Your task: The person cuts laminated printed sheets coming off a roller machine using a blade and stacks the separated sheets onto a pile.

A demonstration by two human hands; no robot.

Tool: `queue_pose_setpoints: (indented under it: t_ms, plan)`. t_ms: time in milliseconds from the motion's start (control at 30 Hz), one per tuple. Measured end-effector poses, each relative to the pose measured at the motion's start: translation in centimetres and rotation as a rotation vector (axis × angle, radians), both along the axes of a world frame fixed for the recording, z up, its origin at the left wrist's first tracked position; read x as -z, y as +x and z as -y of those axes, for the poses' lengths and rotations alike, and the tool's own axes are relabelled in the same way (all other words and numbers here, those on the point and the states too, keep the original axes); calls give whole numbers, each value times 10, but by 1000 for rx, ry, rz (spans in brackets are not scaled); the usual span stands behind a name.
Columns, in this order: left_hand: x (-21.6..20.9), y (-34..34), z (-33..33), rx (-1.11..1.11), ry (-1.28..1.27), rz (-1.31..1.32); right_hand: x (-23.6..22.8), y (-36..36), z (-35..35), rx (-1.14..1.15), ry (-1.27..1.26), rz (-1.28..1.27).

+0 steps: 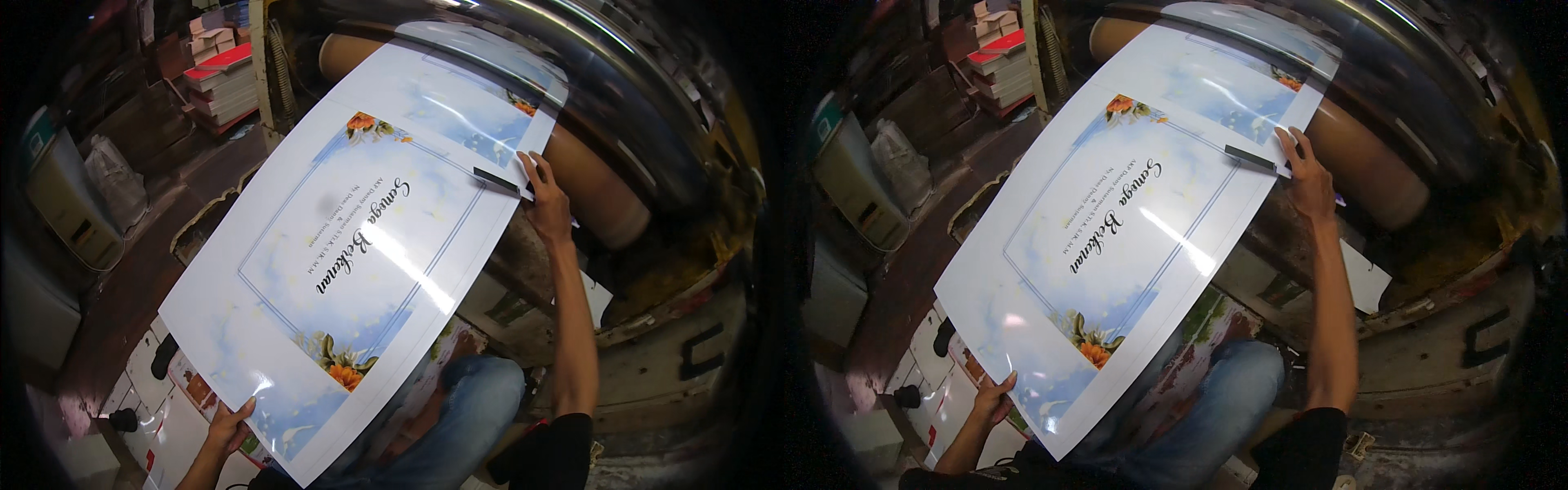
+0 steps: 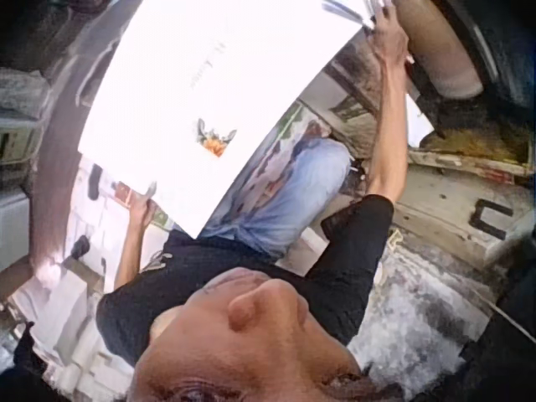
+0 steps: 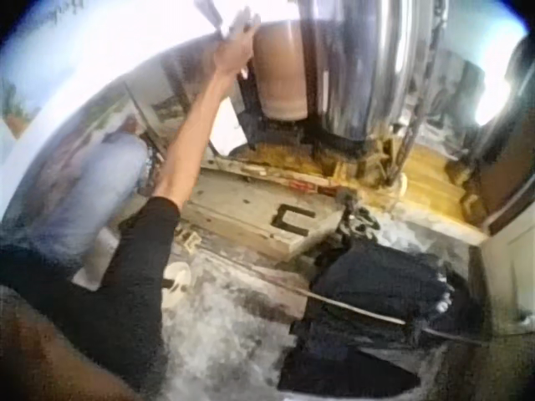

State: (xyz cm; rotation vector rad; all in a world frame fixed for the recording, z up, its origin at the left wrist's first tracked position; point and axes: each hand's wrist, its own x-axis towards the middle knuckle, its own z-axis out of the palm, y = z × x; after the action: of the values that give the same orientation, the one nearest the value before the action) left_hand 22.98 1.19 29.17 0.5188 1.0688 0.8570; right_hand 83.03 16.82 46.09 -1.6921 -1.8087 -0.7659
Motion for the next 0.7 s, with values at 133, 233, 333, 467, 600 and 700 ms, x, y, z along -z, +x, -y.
queue_pose_setpoints:
  t_ms: [133, 233, 333, 467, 600, 700]
  plan:
    - [-23, 12, 2, -24, 2, -38, -32, 26, -18, -163, -183, 65]
    - [-2, -7, 9, 8, 33, -70, -43, 17, -30, -321, -222, -356]
    - [55, -66, 21, -51, 45, -212, -26, -7, -13, -166, -316, -600]
    - [125, -201, 59, 32, 60, -77, 51, -94, 49, -258, -211, -786]
    - [236, -320, 108, -98, 53, -131, 148, -247, 118, -281, -170, -878]
    - [362, -377, 110, -106, 96, -138, 222, -336, 176, -272, -94, -869]
